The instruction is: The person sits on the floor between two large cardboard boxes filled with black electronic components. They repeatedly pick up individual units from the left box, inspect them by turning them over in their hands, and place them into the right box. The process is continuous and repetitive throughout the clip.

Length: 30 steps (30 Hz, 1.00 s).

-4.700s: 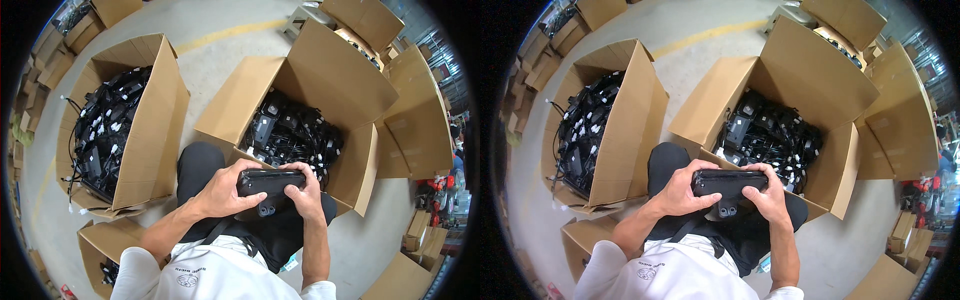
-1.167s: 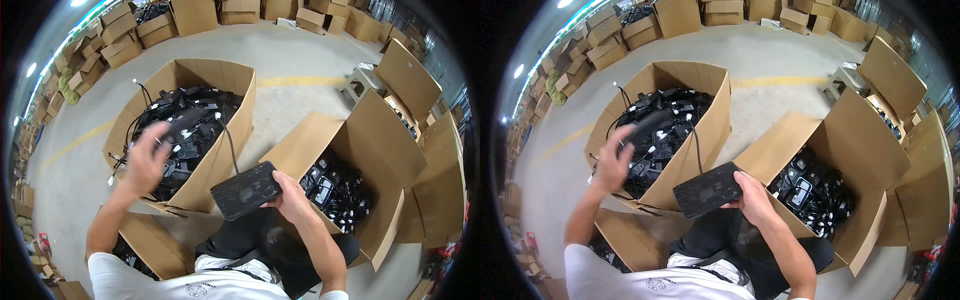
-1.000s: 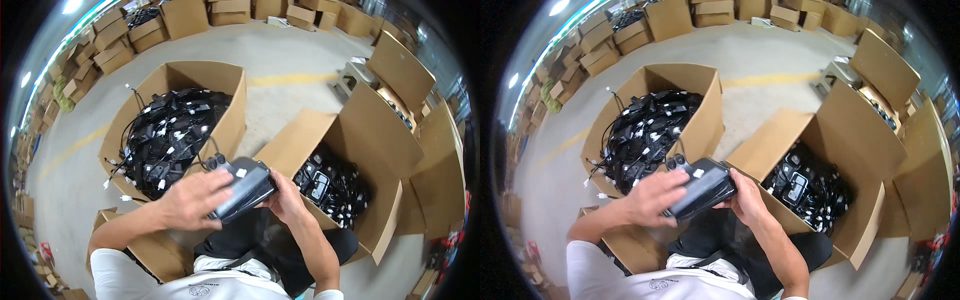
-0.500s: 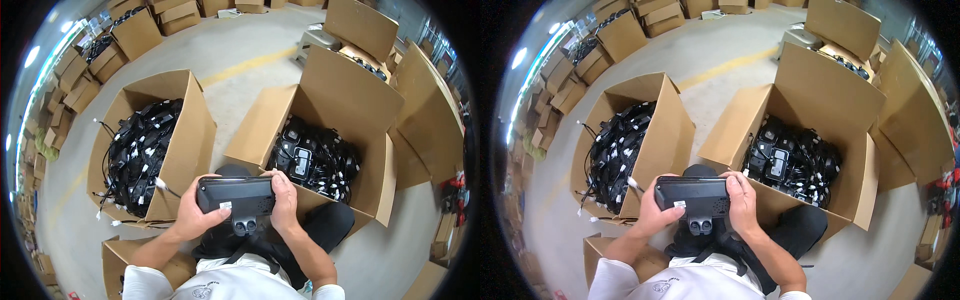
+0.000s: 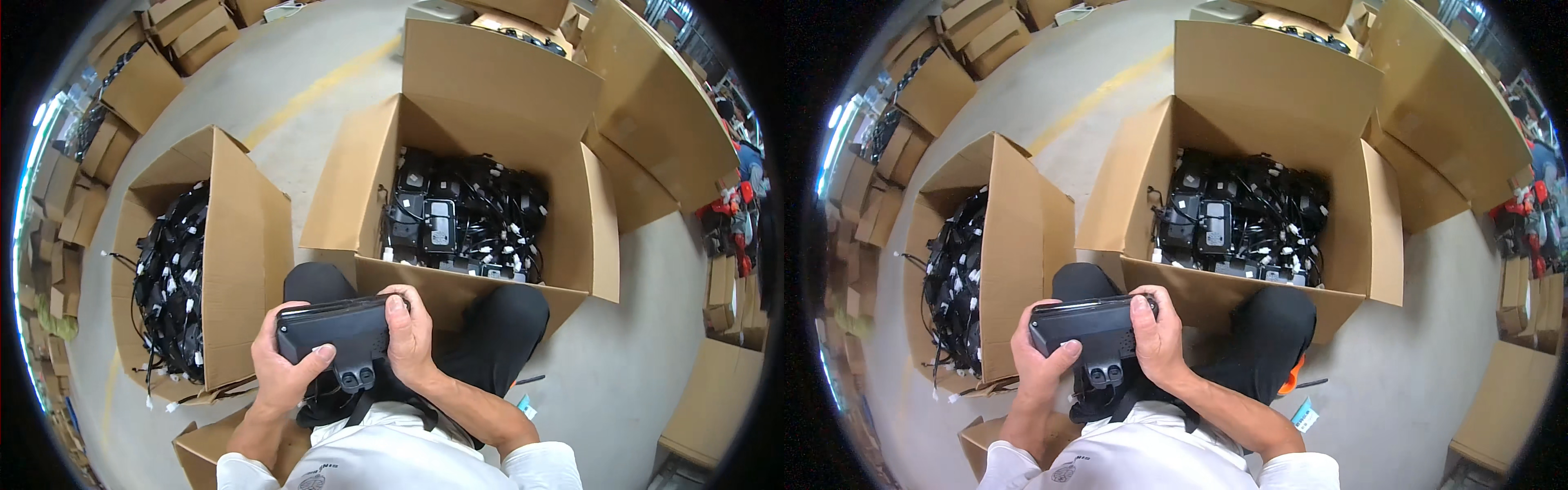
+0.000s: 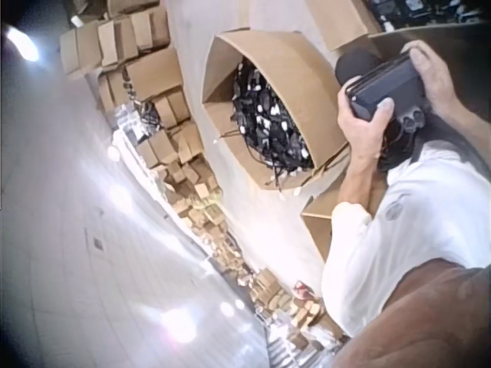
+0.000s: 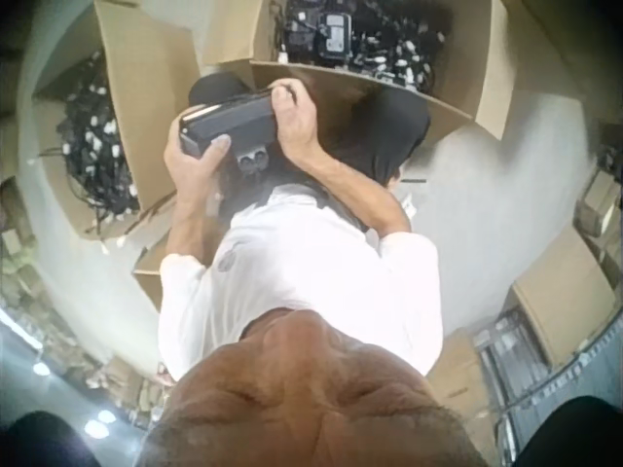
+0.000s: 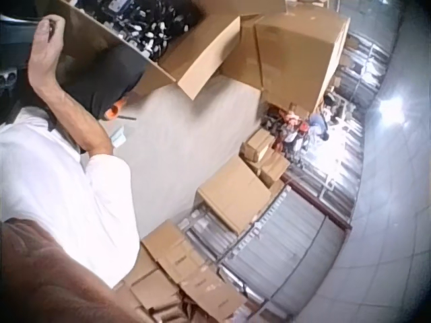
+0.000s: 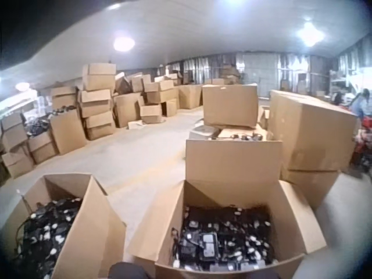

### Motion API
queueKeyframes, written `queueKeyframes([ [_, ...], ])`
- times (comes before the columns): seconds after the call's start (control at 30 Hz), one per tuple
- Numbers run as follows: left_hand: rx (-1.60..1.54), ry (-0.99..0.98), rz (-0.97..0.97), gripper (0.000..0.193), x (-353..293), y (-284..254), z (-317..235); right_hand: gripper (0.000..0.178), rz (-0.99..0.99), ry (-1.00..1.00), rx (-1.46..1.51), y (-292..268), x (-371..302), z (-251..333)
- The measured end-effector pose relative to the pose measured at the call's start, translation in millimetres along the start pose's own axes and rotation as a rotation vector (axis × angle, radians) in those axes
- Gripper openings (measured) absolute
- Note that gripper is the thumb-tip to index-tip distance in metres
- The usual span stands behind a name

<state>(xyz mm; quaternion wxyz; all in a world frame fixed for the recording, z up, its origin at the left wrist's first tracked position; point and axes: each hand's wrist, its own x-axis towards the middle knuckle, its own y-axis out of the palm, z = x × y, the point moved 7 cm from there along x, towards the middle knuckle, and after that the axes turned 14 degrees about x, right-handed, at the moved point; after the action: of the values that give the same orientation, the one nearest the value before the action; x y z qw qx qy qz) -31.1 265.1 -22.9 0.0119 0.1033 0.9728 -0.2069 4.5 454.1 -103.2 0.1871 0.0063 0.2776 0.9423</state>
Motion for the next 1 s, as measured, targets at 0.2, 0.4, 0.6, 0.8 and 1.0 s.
queueKeyframes([
  [0.2, -0.003, 0.039, 0.098, 0.069, 37.0, -0.2, -34.6, 0.056, 0.424, 0.055, -0.237, 5.5, 35.6, 59.3],
  [0.4, -0.216, 0.270, 0.074, 0.084, 113.2, 36.0, -102.2, 0.072, 0.668, -0.271, -0.709, 13.8, 79.6, 165.2],
  [0.6, 0.218, -0.034, 0.888, 0.062, 156.6, 158.0, -45.8, 0.048, 0.209, -0.045, -0.176, -96.3, 180.2, 162.8],
  [0.8, -0.026, 0.140, 0.311, 0.054, 234.9, 145.9, -38.2, 0.045, -0.149, 0.723, -0.191, -309.6, 210.1, 13.4],
  [1.0, 0.348, 0.349, 0.287, 0.048, 207.9, 158.1, -35.3, 0.060, -0.245, 0.853, -0.250, -339.8, 222.5, -89.9],
])
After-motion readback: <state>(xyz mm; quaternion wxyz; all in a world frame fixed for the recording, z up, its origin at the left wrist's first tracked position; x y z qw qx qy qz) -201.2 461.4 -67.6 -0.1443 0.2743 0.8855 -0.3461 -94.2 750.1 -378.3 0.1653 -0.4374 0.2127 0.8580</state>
